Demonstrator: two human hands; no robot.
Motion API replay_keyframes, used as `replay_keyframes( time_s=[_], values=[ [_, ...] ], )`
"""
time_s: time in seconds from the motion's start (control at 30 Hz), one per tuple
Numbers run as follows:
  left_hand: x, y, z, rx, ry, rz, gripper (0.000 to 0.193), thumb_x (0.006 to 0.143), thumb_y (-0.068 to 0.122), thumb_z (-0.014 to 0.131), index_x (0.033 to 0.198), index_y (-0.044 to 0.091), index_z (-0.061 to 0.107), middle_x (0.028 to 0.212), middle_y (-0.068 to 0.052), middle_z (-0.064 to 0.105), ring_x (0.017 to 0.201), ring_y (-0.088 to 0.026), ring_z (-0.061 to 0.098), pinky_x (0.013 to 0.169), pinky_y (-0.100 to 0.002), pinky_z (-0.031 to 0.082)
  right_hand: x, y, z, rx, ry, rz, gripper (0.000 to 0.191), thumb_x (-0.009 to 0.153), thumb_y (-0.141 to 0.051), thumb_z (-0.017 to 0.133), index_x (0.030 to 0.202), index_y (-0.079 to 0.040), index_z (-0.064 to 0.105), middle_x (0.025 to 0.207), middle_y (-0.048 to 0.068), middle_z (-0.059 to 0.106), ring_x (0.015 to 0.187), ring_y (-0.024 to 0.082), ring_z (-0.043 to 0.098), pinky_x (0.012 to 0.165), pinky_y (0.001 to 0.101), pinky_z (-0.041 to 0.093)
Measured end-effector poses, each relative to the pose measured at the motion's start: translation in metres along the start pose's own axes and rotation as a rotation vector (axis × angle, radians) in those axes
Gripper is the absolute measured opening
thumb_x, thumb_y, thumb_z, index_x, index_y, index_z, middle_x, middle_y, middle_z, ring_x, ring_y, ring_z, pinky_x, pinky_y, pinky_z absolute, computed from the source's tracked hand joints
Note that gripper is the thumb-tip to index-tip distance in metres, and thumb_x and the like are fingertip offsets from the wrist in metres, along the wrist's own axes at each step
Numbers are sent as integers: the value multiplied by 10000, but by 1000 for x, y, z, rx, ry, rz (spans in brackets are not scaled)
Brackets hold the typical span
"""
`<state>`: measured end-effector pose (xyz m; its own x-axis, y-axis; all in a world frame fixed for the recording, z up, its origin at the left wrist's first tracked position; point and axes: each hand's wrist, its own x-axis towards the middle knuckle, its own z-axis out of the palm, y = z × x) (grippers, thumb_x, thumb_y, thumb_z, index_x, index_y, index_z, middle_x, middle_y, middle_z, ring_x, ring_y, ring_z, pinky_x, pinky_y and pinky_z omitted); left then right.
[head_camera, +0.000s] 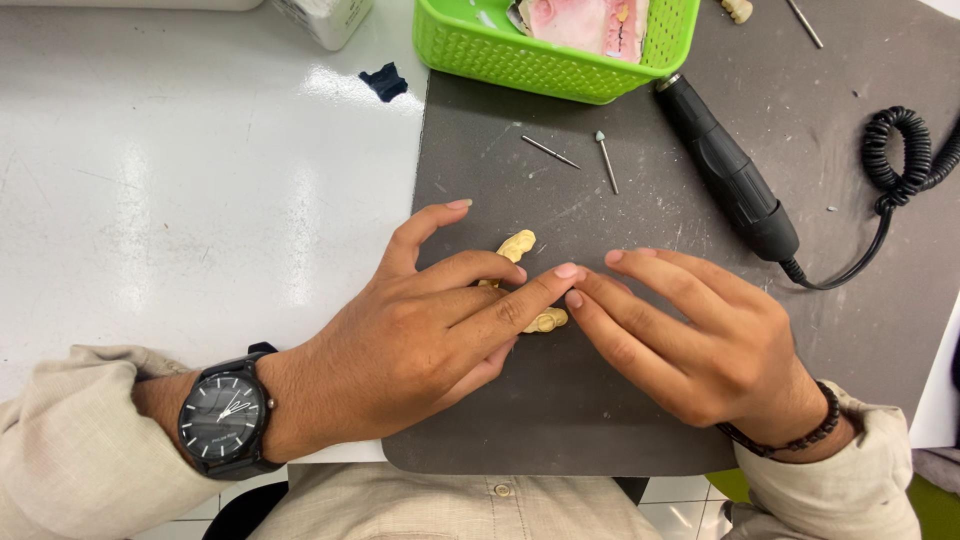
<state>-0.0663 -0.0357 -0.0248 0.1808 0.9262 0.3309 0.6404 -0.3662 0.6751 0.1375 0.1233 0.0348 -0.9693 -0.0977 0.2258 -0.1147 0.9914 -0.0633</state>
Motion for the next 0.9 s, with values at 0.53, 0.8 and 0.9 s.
replay_keyframes(
  time_s=[0.53,0.8,0.9],
  values=[
    [9,11,-3,67,25,-13,249,831,224,834,1038,104,763,1299,-53,653,1248,-254,555,1154,-597,221,-22,24,15,360,-20,317,321,780,-134,860,1079,-71,761,1078,67,684,903,236,642,786,367,496],
    [11,19,-1,70,83,-24,243,831,238,856,1029,129,767,1272,-19,677,1247,-232,569,1139,-584,216,-26,19,15,388,42,280,199,808,-99,855,969,-57,746,1026,45,695,874,234,638,753,378,480],
    [15,22,-4,69,94,-37,286,811,261,872,1037,131,755,1239,-2,686,1203,-217,594,1108,-567,243,-25,17,12,377,78,249,189,819,-81,847,966,-30,738,1024,59,689,886,245,646,760,381,494]
  ],
)
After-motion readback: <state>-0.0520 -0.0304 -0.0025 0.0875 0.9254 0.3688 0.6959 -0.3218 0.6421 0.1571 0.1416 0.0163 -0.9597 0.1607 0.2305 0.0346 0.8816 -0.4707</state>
